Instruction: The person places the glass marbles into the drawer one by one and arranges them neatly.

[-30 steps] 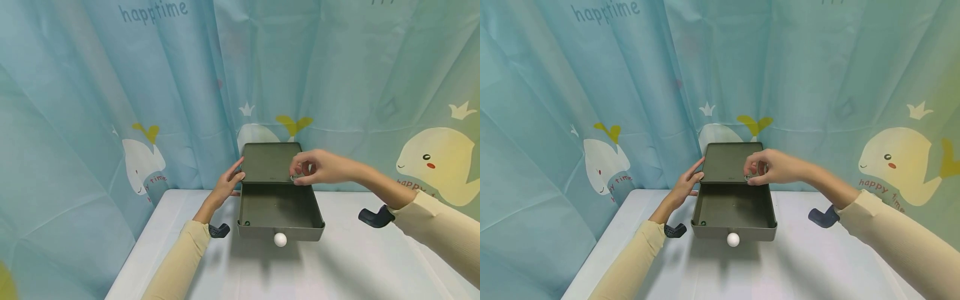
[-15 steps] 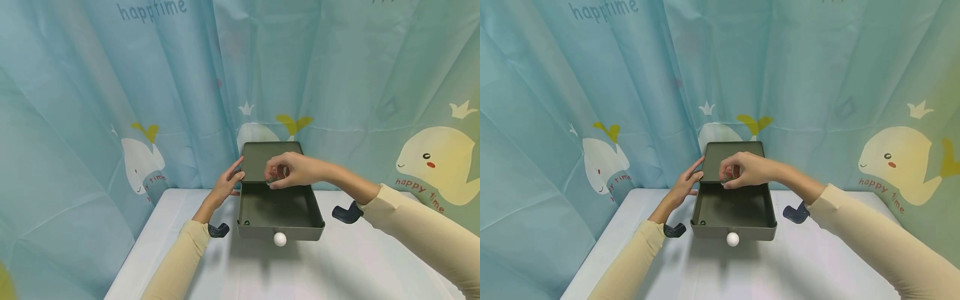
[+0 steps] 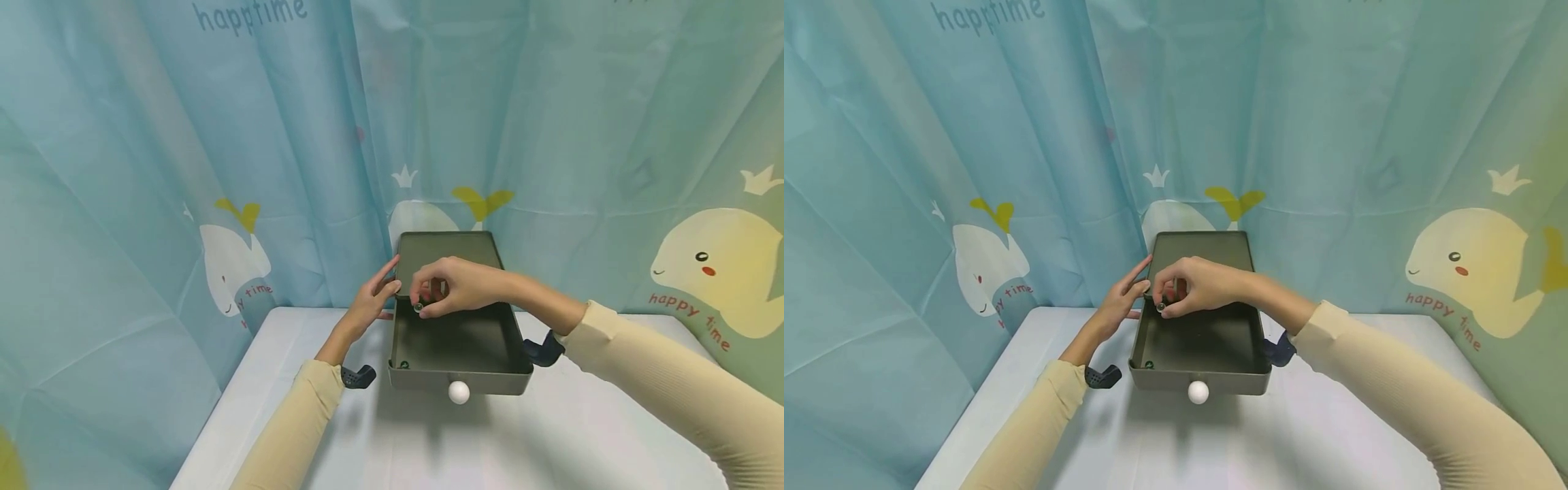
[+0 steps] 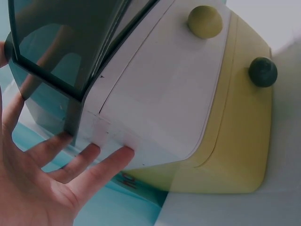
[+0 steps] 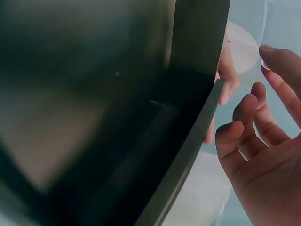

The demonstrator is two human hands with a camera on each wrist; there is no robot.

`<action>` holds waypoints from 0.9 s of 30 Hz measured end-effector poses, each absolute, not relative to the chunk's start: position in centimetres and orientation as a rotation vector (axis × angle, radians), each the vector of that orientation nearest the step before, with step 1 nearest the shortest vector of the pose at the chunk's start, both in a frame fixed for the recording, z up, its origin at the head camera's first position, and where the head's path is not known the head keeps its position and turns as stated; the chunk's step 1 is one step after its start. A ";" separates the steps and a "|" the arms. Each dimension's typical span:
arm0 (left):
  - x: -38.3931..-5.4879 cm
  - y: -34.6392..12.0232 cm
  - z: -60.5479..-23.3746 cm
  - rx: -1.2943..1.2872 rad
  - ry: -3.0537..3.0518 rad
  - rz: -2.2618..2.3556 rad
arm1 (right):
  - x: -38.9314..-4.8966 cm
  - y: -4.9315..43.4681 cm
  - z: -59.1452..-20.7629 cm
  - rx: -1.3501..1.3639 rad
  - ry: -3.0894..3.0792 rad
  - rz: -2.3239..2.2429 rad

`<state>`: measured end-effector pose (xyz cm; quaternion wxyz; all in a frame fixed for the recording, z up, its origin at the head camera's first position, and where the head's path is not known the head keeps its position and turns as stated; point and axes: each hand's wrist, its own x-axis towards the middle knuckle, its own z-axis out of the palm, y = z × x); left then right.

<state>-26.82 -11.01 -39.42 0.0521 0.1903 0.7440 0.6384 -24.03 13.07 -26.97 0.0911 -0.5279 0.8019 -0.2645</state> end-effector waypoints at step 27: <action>-26.9 -11.2 -39.3 0.597 2.232 1.933 | -23.7 10.9 -27.6 -1.592 2.319 -0.764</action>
